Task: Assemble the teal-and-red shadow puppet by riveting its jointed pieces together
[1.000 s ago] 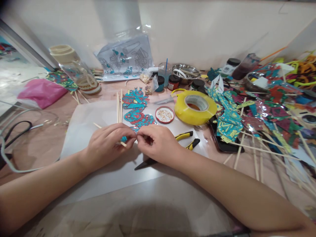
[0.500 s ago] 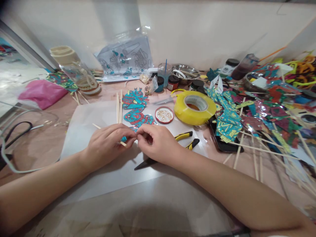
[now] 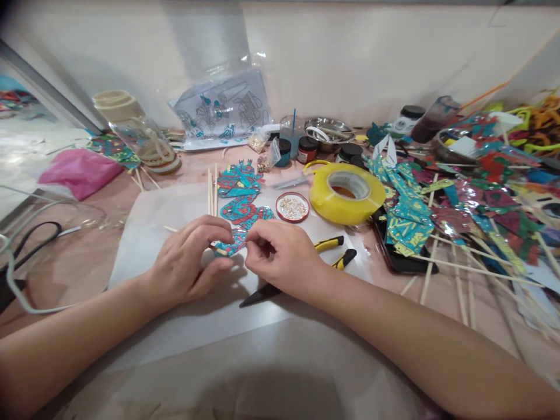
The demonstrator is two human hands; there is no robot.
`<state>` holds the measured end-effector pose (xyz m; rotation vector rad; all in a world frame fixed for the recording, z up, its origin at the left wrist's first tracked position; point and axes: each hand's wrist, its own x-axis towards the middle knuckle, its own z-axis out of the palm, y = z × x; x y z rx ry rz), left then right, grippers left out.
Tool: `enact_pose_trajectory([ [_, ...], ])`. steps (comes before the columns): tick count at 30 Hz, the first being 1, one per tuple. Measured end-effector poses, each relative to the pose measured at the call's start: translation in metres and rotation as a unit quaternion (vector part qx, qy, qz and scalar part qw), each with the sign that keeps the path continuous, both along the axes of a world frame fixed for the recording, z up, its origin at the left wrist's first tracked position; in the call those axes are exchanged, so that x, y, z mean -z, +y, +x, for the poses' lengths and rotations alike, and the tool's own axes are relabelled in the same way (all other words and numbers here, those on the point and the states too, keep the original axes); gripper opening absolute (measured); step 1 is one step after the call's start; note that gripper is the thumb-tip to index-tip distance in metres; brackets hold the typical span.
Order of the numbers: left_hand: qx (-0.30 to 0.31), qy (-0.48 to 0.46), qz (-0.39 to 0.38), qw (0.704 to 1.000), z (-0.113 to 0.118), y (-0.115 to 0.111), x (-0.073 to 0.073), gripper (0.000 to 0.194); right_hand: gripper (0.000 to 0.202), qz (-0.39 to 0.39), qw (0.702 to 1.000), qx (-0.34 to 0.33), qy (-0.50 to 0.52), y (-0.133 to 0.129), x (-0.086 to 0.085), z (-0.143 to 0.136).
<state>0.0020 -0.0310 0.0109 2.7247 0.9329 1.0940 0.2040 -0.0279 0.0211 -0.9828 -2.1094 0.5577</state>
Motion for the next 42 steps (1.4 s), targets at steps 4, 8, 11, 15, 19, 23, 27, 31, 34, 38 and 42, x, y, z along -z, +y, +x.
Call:
enact_pose_trajectory([
  [4,0.005,0.013,0.006,1.000,0.000,0.001,-0.001,0.010,0.011,0.062,0.998,-0.014,0.003,-0.004,0.000,-0.002],
  [8,0.003,0.033,0.020,0.999,0.003,0.003,0.002,0.014,0.011,0.062,0.998,-0.016,0.003,-0.005,0.004,-0.004],
  [11,0.012,0.046,0.021,0.999,0.005,0.004,0.002,0.019,0.010,0.068,0.998,-0.008,0.001,-0.005,0.006,-0.004],
  [15,0.022,0.041,0.015,0.999,0.005,0.004,0.002,0.020,0.011,0.071,0.997,-0.008,-0.010,-0.006,0.007,-0.003],
  [19,0.019,0.051,0.014,0.998,0.003,0.004,0.002,0.019,0.011,0.066,0.998,-0.013,-0.017,-0.005,0.008,-0.003],
  [23,-0.002,0.077,0.028,0.997,0.003,0.002,0.002,0.017,0.011,0.075,0.996,-0.018,-0.043,-0.003,0.008,-0.001],
  [27,-0.034,0.094,0.038,0.994,0.004,-0.002,0.000,0.022,0.013,0.117,0.988,-0.017,-0.101,-0.001,0.007,0.001],
  [31,-0.043,0.110,0.026,0.993,0.005,-0.004,-0.001,0.019,0.016,0.135,0.982,-0.015,-0.131,0.002,0.008,0.002],
  [34,-0.046,0.129,0.047,0.989,0.005,-0.003,0.001,0.017,0.016,0.131,0.982,-0.016,-0.138,0.002,0.010,0.003],
  [38,-0.033,0.129,0.068,0.989,0.004,-0.002,0.004,0.014,0.014,0.099,0.986,-0.018,-0.130,0.000,0.011,0.001],
  [42,-0.039,0.154,0.089,0.983,0.001,-0.003,0.007,0.013,0.008,-0.021,0.996,-0.005,-0.089,-0.001,0.008,-0.002],
])
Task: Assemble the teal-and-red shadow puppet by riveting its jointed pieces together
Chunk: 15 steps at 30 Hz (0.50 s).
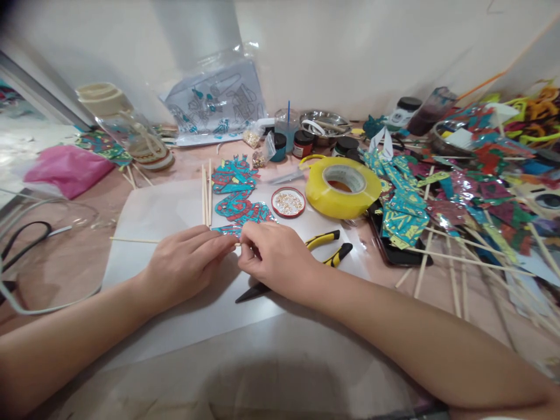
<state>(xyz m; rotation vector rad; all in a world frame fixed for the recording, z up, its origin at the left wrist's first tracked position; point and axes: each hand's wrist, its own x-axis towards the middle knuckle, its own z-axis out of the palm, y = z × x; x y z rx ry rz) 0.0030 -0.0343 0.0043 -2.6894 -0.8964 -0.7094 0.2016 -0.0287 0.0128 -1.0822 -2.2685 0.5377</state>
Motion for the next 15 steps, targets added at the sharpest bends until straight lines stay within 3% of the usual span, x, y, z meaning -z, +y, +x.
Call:
enact_pose_trajectory([
  [4,0.005,0.054,0.058,0.997,-0.0020,-0.0033,-0.0024,0.019,0.006,-0.178,0.981,0.034,0.069,0.0009,-0.0012,-0.0026],
  [8,0.008,0.077,0.124,0.989,-0.0016,-0.0058,-0.0078,0.020,0.004,-0.329,0.937,0.023,0.117,0.0042,-0.0025,-0.0031],
  [10,0.006,0.074,0.127,0.989,-0.0013,-0.0061,-0.0080,0.020,0.004,-0.366,0.923,0.013,0.122,0.0054,-0.0027,-0.0032],
  [12,-0.004,0.068,0.098,0.993,-0.0006,-0.0058,-0.0057,0.020,0.004,-0.316,0.943,0.019,0.102,0.0052,-0.0020,-0.0033],
  [15,-0.029,0.027,0.024,0.999,0.0021,-0.0046,0.0001,0.018,0.006,-0.135,0.990,0.033,0.031,0.0021,0.0006,-0.0030],
])
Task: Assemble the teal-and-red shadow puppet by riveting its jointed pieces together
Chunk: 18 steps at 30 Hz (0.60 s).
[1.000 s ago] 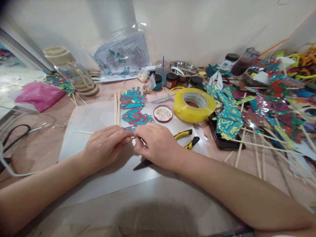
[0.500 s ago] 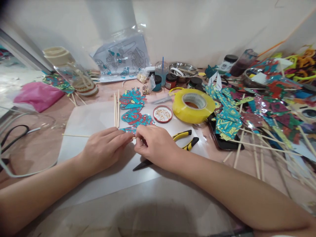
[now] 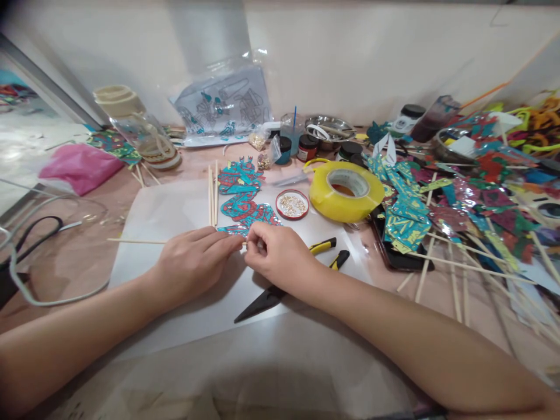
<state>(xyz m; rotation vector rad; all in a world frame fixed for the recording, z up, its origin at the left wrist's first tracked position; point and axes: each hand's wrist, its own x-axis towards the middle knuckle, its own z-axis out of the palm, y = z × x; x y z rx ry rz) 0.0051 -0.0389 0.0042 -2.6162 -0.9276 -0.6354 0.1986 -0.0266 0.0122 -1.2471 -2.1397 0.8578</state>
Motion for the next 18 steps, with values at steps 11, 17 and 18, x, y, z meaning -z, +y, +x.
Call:
enact_pose_trajectory([
  [11,0.027,0.027,0.064,0.997,-0.001,-0.001,-0.003,0.021,0.005,-0.143,0.989,0.002,0.039,0.004,-0.003,0.000],
  [17,0.005,0.041,0.053,0.998,0.001,0.000,-0.006,0.019,0.004,-0.233,0.970,0.001,0.062,0.009,-0.006,0.002],
  [18,-0.002,0.034,0.036,0.999,0.002,0.001,-0.004,0.019,0.005,-0.207,0.977,-0.001,0.059,0.009,-0.006,0.002],
])
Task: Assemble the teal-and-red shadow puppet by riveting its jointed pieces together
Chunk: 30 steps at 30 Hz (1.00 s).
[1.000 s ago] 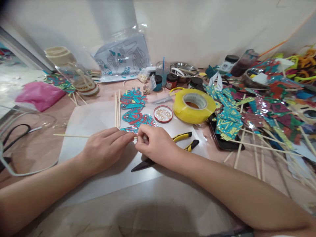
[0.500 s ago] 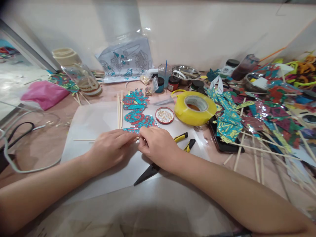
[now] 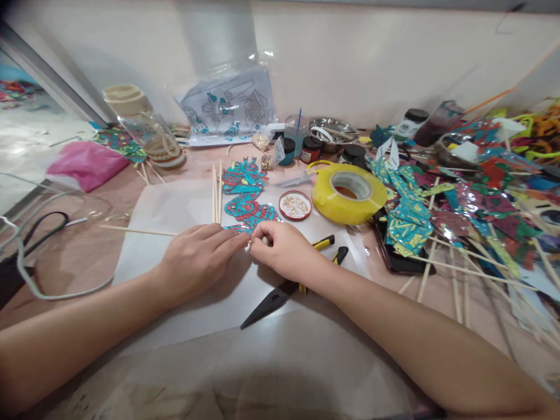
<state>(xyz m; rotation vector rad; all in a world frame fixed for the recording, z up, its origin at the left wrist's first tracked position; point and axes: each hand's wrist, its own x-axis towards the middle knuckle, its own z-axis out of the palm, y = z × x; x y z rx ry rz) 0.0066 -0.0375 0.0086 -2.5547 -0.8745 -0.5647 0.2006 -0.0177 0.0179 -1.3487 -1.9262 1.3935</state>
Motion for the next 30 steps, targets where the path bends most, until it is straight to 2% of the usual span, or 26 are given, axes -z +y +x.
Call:
enact_pose_trajectory([
  [3,-0.014,-0.043,-0.050,0.998,-0.0006,0.0050,0.0046,0.017,0.013,0.043,0.999,-0.012,0.019,0.0010,0.0000,0.0009],
  [6,-0.019,-0.093,-0.088,0.992,-0.0015,0.0090,0.0072,0.016,0.023,0.025,0.998,-0.030,0.046,0.0032,0.0017,0.0027],
  [9,-0.027,-0.112,-0.105,0.988,-0.0019,0.0103,0.0069,0.016,0.022,0.034,0.998,-0.012,0.058,0.0040,0.0040,0.0041],
  [12,-0.027,-0.110,-0.105,0.988,-0.0016,0.0098,0.0056,0.017,0.015,0.117,0.993,0.007,0.035,0.0018,0.0037,0.0039],
  [16,-0.024,-0.102,-0.115,0.988,-0.0007,0.0084,0.0056,0.017,0.010,0.219,0.975,-0.005,-0.032,-0.0023,0.0014,0.0030],
  [22,-0.021,-0.106,-0.158,0.982,-0.0004,0.0067,0.0050,0.027,0.012,0.372,0.924,-0.056,-0.074,-0.0030,0.0069,0.0050],
  [25,-0.017,-0.107,-0.157,0.982,-0.0001,0.0063,0.0035,0.028,0.012,0.376,0.923,-0.052,-0.065,-0.0035,0.0087,0.0050],
  [30,-0.001,-0.106,-0.128,0.986,0.0003,0.0066,0.0058,0.026,0.012,0.288,0.956,-0.023,-0.043,-0.0051,0.0062,0.0019],
])
